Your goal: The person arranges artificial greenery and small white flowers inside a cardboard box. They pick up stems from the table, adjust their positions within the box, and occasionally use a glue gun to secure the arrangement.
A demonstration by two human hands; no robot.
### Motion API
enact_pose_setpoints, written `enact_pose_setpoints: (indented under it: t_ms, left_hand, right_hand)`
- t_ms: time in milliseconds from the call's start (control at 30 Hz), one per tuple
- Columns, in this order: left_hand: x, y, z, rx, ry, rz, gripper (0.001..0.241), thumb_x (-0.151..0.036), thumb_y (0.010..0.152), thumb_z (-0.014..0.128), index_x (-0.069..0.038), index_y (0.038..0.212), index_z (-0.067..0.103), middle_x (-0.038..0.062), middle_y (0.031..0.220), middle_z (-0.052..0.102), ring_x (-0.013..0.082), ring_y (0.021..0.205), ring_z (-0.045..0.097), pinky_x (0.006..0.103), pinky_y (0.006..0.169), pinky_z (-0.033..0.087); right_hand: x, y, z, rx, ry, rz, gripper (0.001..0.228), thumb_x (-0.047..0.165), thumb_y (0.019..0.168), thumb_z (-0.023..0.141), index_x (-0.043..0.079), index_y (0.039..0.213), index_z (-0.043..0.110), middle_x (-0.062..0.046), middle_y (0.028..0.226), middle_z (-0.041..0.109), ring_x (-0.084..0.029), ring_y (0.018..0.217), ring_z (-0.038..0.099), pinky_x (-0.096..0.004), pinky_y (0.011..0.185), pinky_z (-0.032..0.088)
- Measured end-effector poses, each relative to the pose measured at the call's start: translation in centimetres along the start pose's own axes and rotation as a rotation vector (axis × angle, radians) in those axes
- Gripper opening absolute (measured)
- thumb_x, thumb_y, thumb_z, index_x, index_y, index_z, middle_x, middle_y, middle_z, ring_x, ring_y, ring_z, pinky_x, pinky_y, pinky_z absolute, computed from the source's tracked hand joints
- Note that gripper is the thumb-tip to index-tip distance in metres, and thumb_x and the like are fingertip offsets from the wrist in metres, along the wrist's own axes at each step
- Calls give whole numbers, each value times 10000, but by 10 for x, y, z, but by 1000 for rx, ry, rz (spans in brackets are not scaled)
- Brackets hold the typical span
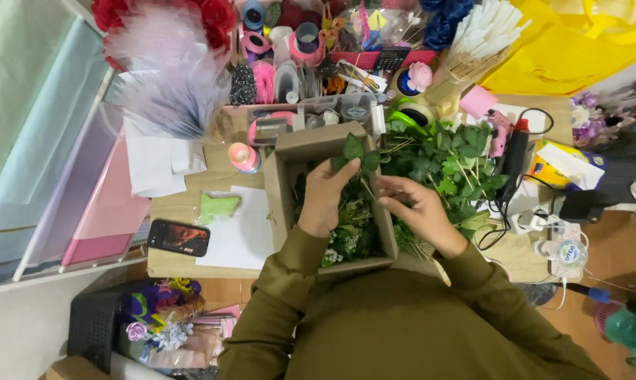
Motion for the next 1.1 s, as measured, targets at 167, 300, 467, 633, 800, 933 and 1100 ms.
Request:
enact_pose_setpoints:
  t_ms: [167,300,467,633,800,933,1100]
  left_hand:
    - [29,-5,15,65,41,17,218,-208,970,734,-8,1054,710,183,1014,715,272,1137,631,567,1056,453]
    - [17,-18,33,167,126,71,667,-340,955,704,14,1462,452,250,1356,555,270,1213,488,537,1067,395]
    - [45,2,-16,93,320,33,466,-304,1040,590,25,1369,561,267,1299,588,387,1267,542,607,1081,403]
    - [99,48,-85,-29,642,-51,408,-300,1040,614,-22,1338,613,221,1266,620,404,1238,584,599,1026,478]
    - [162,120,-133,-52,1032,41,273,-251,931,684,-105,1157,739,121,1193,717,314,1037,684,459,887,569]
    - [203,161,-138,-88,1298,-76,222,-232,908,698,-168,1110,762,84,1145,729,312,1002,688,482,817,561]
    - [229,194,-125,-49,1511,-149,536,-31,938,384,-317,1248,716,157,1148,674,411,1057,593,533,874,468]
  right_hand:
    - [10,-6,3,-31,-24,68,233,85,881,769,25,1106,771,-142,912,784,-183,885,730,-374,757,598]
    - [2,-17,-33,-93,13,91,179,33,930,694,-7,1086,771,-134,881,781,-136,870,666,-373,800,589]
    - [-77,-28,-145,-394,-148,118,116,98,941,763,82,1053,787,-100,961,775,-117,905,650,-333,853,526]
    - [-174,-21,-211,-406,-482,218,119,242,961,824,188,1064,802,-54,894,741,-193,876,681,-351,826,506]
    - [-164,-7,-200,-219,-893,28,272,224,982,799,62,1198,777,-188,1171,741,-324,1059,693,-453,926,487]
    - [-133,-13,-196,-247,-706,183,257,134,1017,747,3,1236,722,-264,1254,664,-380,1131,623,-480,1016,493]
    - [-125,-23,-199,-298,-673,115,191,54,1080,704,-29,1251,725,-218,1217,698,-317,1114,652,-460,1005,500]
Point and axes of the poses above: each hand's wrist, its own y-axis towards the middle knuckle, its own z-axis out of the palm, x = y × z, the point moved 6 cm from there along y, towards the middle knuckle
